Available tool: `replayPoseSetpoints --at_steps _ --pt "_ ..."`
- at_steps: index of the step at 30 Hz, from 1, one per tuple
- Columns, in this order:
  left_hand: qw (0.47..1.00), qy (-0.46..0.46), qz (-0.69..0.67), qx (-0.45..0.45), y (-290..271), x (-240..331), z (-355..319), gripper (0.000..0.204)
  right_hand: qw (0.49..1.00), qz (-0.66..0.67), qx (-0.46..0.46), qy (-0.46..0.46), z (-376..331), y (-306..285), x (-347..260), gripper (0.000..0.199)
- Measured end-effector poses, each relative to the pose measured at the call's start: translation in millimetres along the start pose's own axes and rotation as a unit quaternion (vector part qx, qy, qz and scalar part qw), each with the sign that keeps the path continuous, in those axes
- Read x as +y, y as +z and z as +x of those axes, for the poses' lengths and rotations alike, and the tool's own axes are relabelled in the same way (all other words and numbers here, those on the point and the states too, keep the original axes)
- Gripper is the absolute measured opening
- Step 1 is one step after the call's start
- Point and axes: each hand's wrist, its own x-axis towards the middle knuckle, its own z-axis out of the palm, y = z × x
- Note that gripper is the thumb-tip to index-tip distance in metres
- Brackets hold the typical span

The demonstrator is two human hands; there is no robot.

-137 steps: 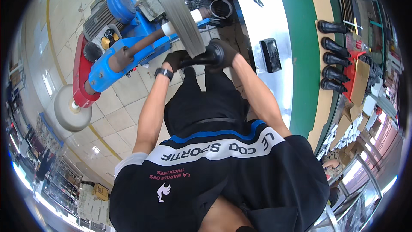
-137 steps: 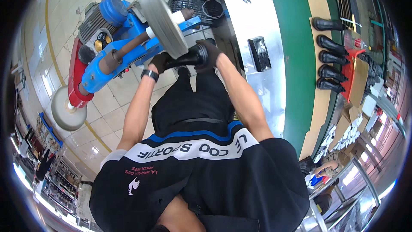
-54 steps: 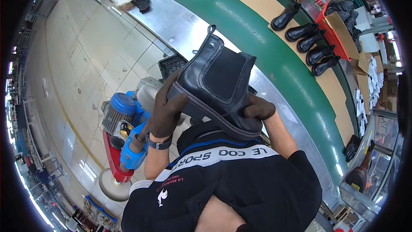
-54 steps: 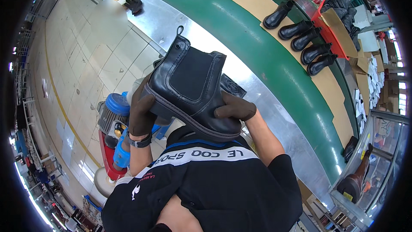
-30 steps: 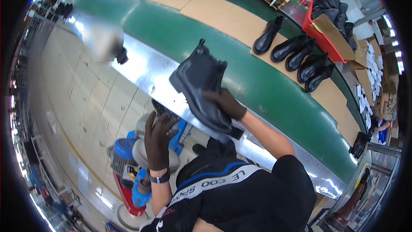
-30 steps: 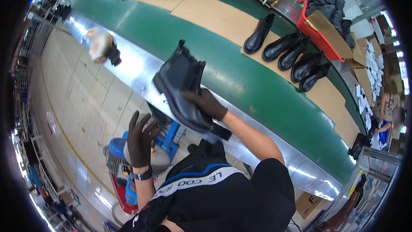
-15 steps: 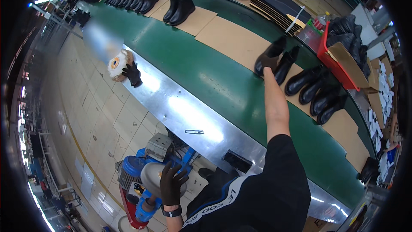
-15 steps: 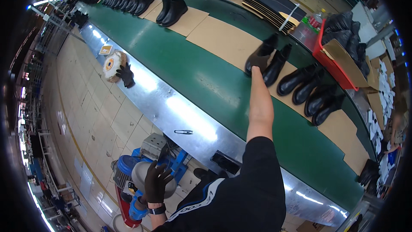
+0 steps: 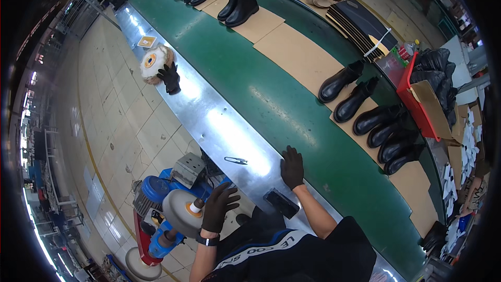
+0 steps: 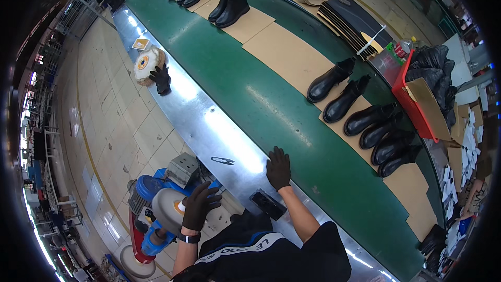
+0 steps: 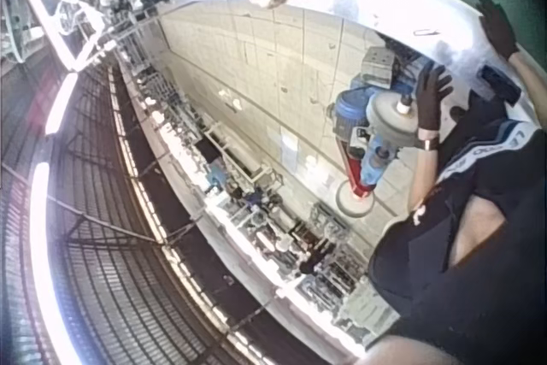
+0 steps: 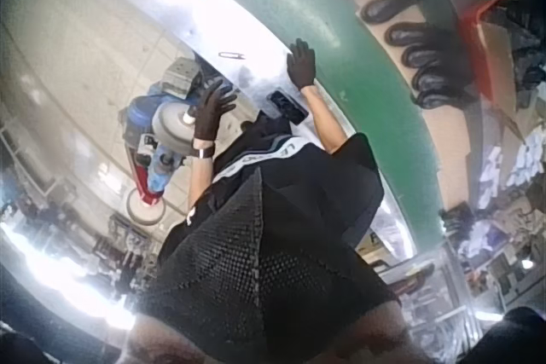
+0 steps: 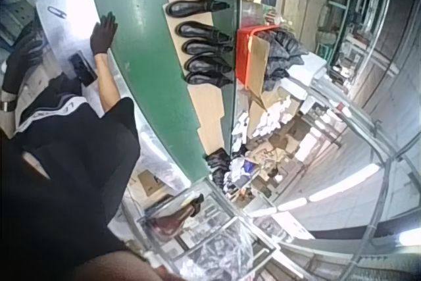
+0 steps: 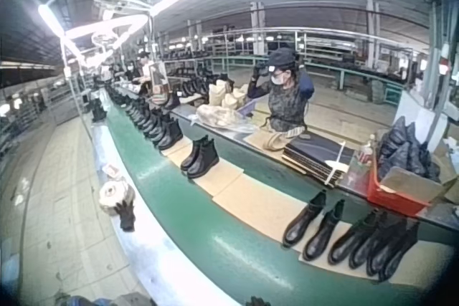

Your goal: Polishing black leather boots using a rotating buffer machine.

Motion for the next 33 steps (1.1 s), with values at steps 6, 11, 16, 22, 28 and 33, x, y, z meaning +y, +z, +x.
replayPoseSetpoints --at_steps 6,11,16,22,28,33 --pt "0.999 -0.015 -0.025 -0.044 5.7 -8.6 10.7 0.039 0.997 0.027 0.037 0.065 17.6 -2.9 -1.3 0.022" --pt "0.77 0.358 0.527 0.043 -15.2 -120.6 82.7 0.06 0.995 -0.02 0.062 0.072 32.8 4.1 -9.6 0.026" --pt "0.702 0.278 0.655 0.038 -6.8 -173.0 85.6 0.083 0.992 -0.084 0.058 0.068 52.3 18.8 -10.7 0.032" --pt "0.775 0.19 0.601 -0.033 -15.5 -174.1 94.7 0.088 0.992 -0.075 0.055 0.08 62.5 24.2 -8.1 0.031" --pt "0.78 0.197 0.593 -0.043 -20.3 -176.0 93.2 0.088 0.991 -0.088 0.074 0.074 61.1 30.8 -7.4 0.031" --pt "0.769 0.238 0.592 -0.042 -22.9 -180.1 99.1 0.088 0.991 -0.083 0.077 0.078 61.2 29.5 -6.2 0.031"
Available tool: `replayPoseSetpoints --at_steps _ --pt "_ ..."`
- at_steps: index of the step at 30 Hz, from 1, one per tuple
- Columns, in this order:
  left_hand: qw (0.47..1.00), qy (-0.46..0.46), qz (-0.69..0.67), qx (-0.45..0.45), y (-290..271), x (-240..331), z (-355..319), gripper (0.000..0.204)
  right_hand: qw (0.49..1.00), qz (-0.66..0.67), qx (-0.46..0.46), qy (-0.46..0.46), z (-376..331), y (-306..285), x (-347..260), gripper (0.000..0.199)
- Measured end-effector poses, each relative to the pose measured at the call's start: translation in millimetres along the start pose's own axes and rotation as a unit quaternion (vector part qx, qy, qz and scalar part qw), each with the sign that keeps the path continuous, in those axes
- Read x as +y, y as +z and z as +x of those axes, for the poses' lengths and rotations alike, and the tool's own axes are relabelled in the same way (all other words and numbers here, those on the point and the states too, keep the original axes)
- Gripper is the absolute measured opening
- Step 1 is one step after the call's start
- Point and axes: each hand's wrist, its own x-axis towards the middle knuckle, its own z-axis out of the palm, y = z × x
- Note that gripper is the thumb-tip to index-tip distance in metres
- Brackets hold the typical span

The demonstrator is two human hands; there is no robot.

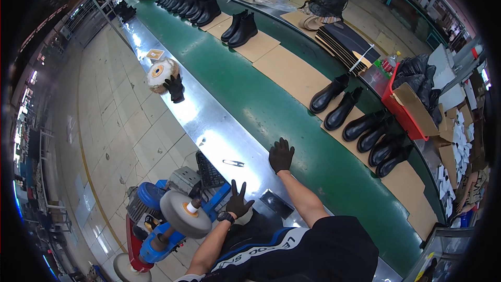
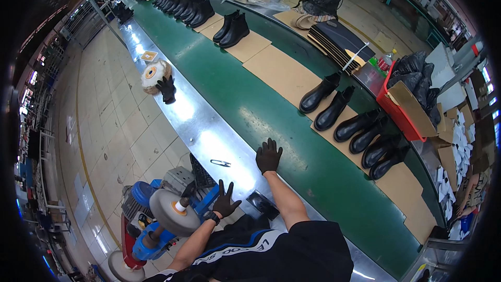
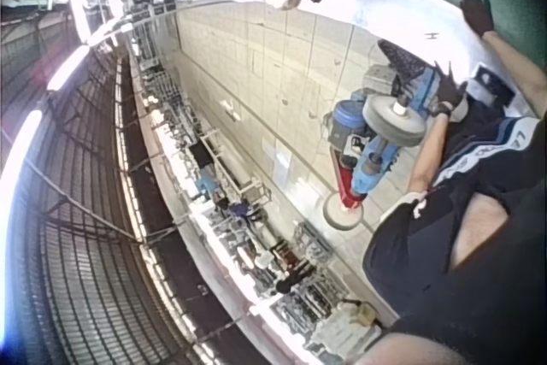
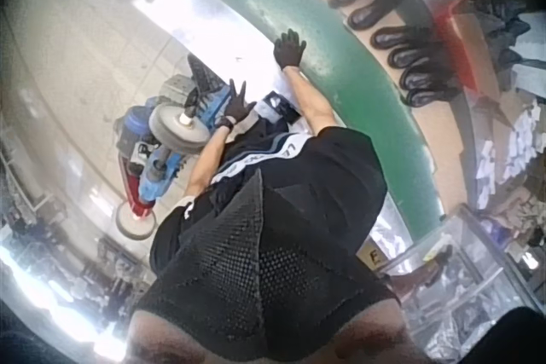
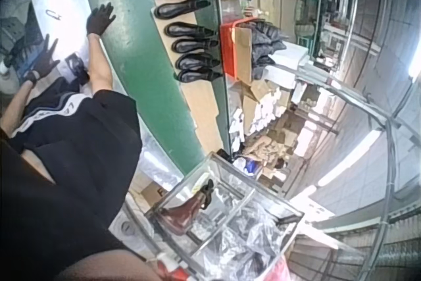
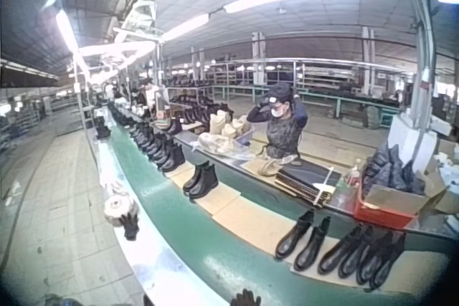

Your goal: Polishing black leather boots using a rotating buffer machine.

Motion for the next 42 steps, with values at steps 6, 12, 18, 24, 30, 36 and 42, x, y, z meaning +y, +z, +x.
replayPoseSetpoints --at_steps 6,12,18,24,30,36,42 --pt "1.0 0.022 0.003 0.0 -2.4 -1.1 1.2 0.088 1.0 0.001 -0.002 0.015 4.0 -1.8 -3.8 0.031" --pt "0.995 -0.039 -0.046 -0.074 -17.0 7.9 0.4 0.092 0.999 0.013 -0.009 0.03 0.9 -1.1 -3.4 0.031" --pt "0.998 0.045 0.038 0.008 -8.3 -3.3 -4.0 0.089 0.999 0.011 -0.011 0.035 -1.1 -1.3 -7.6 0.03" --pt "0.991 -0.044 -0.032 -0.126 -25.9 6.2 5.0 0.093 0.999 -0.016 -0.002 0.044 3.3 -7.9 -8.3 0.028" --pt "0.996 0.045 0.066 -0.033 -26.1 -3.1 3.7 0.093 0.995 -0.002 -0.064 0.079 8.2 -19.8 -17.3 0.034" --pt "0.959 -0.092 0.198 -0.179 -58.4 19.3 33.9 0.125 0.997 0.082 0.013 -0.001 -18.7 -9.4 13.1 0.027" --pt "0.923 -0.126 0.225 -0.285 -50.9 -2.5 64.8 0.148 0.998 0.06 -0.014 -0.017 -103.1 -74.5 81.2 0.022"
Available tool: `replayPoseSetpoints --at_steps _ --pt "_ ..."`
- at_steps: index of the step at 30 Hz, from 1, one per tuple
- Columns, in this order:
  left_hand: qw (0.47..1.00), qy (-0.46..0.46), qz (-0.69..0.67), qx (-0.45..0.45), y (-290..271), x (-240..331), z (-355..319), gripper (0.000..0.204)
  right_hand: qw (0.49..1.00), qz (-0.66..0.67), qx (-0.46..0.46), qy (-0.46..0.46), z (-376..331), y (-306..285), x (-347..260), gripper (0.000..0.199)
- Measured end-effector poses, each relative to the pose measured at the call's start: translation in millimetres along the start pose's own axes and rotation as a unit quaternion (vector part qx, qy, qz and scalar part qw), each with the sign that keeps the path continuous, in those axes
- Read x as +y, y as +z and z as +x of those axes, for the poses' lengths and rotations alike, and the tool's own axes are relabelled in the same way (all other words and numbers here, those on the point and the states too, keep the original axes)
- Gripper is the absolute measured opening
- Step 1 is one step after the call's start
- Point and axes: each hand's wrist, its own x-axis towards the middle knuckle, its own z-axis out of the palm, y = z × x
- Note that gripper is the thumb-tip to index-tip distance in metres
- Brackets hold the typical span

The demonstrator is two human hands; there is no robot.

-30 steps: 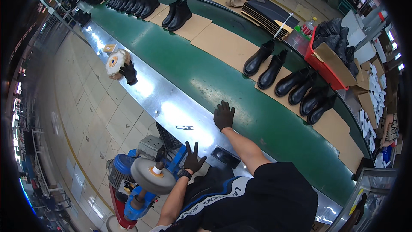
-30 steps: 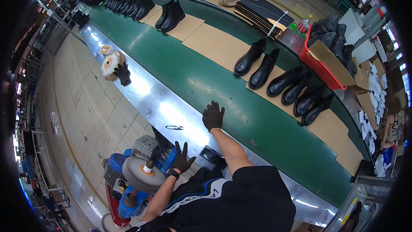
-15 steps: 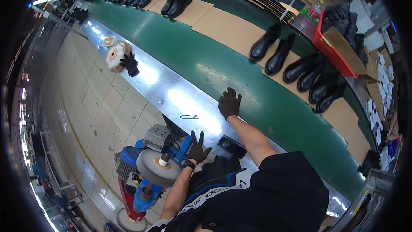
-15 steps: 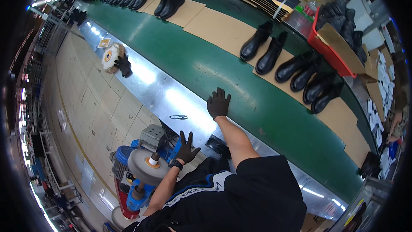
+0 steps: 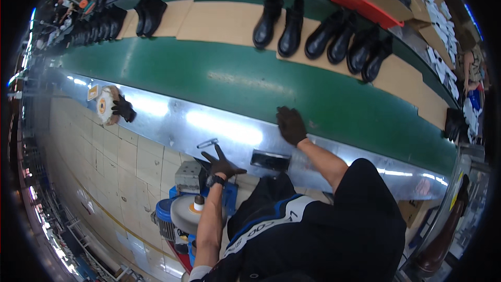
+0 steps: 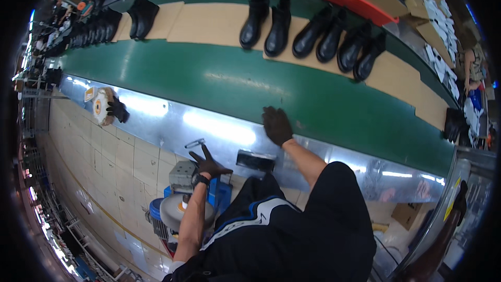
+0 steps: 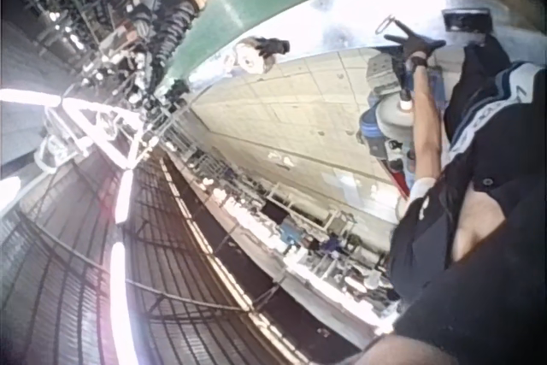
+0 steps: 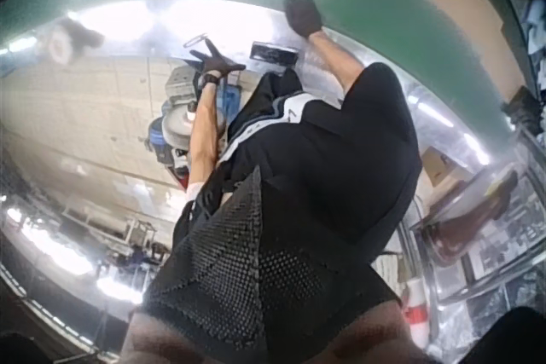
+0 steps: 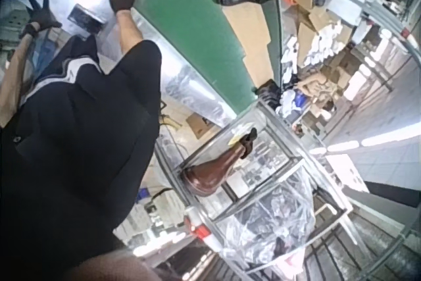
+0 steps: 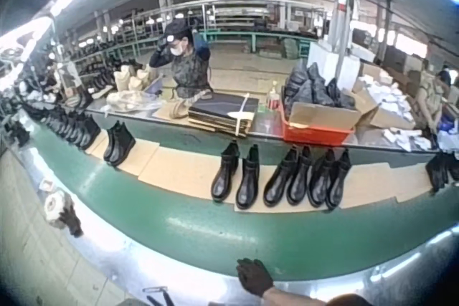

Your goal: Polishing black leather boots using a rotating buffer machine.

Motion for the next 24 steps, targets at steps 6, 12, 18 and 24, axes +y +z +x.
replayPoseSetpoints --at_steps 6,12,18,24 --pt "0.994 0.024 0.1 -0.032 -12.0 4.0 11.6 0.133 0.989 -0.061 0.027 0.13 -111.9 -56.9 35.8 0.04" --pt "0.996 -0.084 0.004 -0.015 -34.0 27.9 -5.8 0.155 0.927 -0.231 0.09 0.282 -161.5 -84.7 44.5 0.045" --pt "0.996 -0.047 -0.067 -0.029 -28.0 13.5 -5.8 0.156 0.933 -0.229 0.094 0.261 -154.6 -87.6 40.8 0.04" --pt "0.998 -0.029 -0.053 0.012 -37.6 -3.6 4.9 0.158 0.933 -0.225 0.088 0.268 -158.9 -85.8 46.8 0.039"
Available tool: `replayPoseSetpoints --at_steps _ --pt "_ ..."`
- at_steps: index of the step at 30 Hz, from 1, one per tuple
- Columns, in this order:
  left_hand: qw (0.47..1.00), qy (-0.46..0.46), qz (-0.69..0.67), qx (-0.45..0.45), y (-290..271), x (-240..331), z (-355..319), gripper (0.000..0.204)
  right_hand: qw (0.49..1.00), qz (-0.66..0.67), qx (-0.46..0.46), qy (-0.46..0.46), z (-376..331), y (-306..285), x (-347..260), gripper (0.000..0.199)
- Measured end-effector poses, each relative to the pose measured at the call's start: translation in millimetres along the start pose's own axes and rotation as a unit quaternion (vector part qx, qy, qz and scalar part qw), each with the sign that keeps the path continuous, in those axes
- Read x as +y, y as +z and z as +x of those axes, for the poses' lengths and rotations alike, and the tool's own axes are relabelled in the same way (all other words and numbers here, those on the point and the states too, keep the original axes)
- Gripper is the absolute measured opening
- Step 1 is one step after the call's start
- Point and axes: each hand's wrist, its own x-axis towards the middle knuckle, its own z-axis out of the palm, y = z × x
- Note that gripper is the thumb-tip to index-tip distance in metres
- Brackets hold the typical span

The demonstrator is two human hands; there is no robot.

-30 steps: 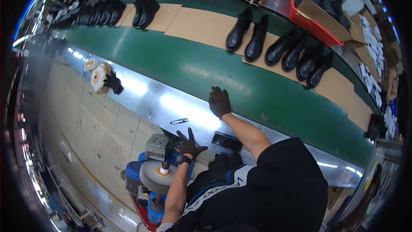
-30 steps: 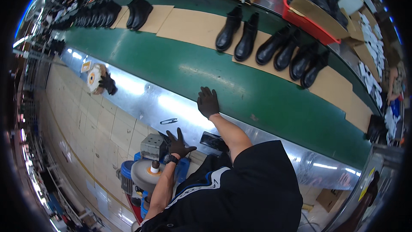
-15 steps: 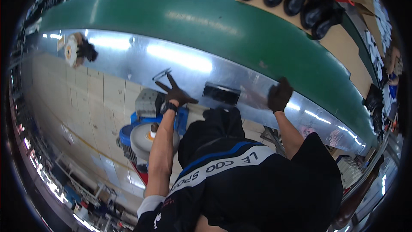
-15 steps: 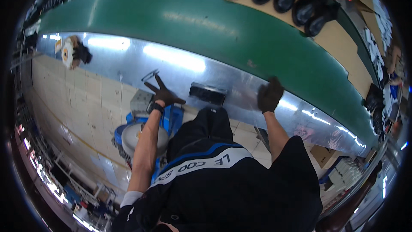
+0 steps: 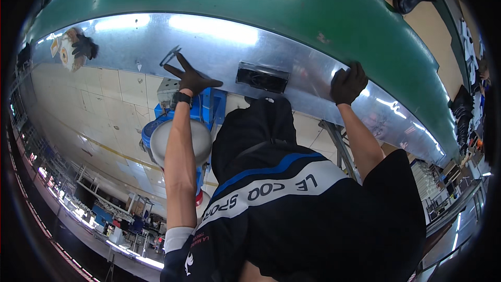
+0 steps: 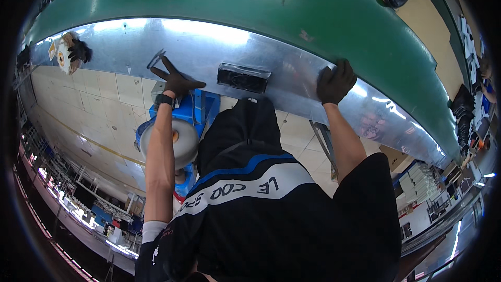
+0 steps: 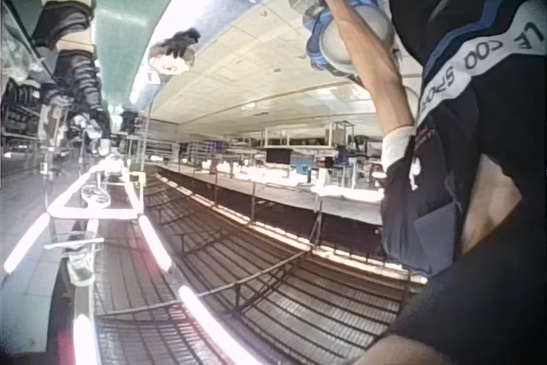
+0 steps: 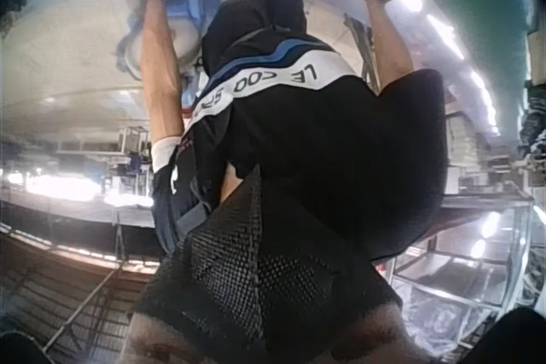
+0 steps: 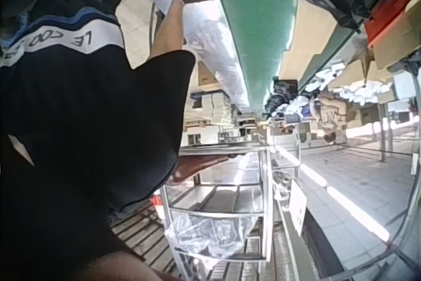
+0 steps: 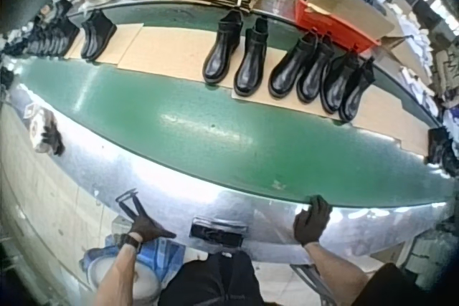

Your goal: Polishing black leather boots using a rotating buffer machine.

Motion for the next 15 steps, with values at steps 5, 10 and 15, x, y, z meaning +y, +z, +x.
replayPoseSetpoints --at_steps 5,10,15 --pt "0.999 -0.02 0.007 0.032 -6.6 -14.6 8.5 0.155 1.0 0.011 0.003 0.008 -6.7 4.8 2.5 0.042" --pt "0.998 -0.045 0.04 -0.004 -22.9 -12.3 16.0 0.15 1.0 0.021 0.001 0.006 1.2 0.4 -0.5 0.043" --pt "0.979 0.064 0.192 0.028 -9.5 -24.3 36.2 0.136 1.0 0.018 0.002 0.022 0.4 -2.2 -0.6 0.042"
